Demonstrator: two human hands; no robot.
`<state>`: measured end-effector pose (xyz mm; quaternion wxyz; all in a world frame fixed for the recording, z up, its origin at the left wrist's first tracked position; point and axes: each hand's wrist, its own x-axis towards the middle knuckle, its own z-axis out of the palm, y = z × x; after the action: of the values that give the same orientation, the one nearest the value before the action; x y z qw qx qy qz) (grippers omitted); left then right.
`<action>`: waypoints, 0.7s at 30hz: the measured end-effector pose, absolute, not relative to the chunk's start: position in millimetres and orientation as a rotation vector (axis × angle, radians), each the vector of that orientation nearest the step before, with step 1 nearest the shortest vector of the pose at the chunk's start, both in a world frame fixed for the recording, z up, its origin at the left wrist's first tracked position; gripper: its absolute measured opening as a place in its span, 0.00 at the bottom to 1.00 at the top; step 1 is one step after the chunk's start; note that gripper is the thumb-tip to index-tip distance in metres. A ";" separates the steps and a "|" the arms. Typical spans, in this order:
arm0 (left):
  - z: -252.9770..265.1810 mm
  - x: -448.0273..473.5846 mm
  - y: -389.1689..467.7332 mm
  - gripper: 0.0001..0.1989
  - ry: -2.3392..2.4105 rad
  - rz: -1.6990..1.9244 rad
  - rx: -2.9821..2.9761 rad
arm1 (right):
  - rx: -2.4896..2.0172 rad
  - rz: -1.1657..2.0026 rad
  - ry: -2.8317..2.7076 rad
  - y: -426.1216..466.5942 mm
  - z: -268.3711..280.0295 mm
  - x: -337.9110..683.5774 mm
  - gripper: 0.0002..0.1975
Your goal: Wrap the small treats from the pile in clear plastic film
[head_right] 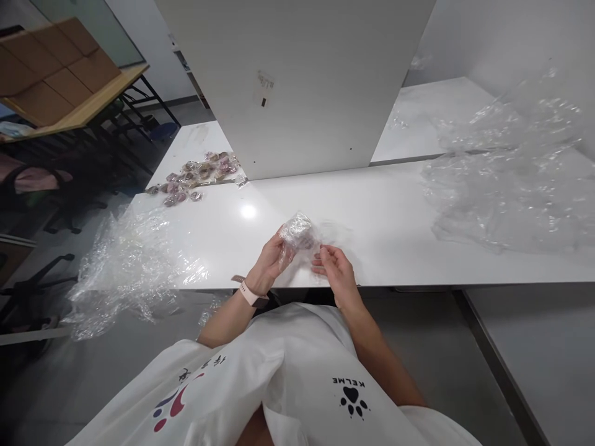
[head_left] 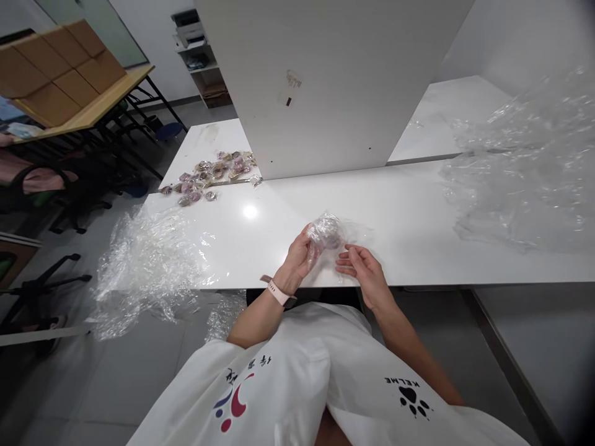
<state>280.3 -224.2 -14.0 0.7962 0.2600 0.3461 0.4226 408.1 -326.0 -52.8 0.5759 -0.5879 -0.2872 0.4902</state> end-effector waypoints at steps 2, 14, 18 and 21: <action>-9.1 276.6 -238.5 0.08 0.716 0.900 0.572 | -1.293 1.317 -0.580 -331.5 -50.4 408.4 0.23; -25.9 270.0 -279.2 0.13 0.897 0.597 0.814 | -1.212 1.464 -0.846 -327.0 -24.0 417.2 0.25; -30.1 268.7 -279.7 0.07 1.101 0.773 1.094 | -1.380 1.440 -1.297 -339.9 -11.2 418.6 0.34; -29.8 260.9 -279.3 0.06 1.151 0.734 1.380 | -1.357 1.473 -1.385 -338.1 -20.0 436.7 0.30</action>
<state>260.9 -279.3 -29.8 0.5648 0.5864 0.4895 0.3122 436.7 -338.1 -20.0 0.3458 -0.5230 -0.5337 0.5676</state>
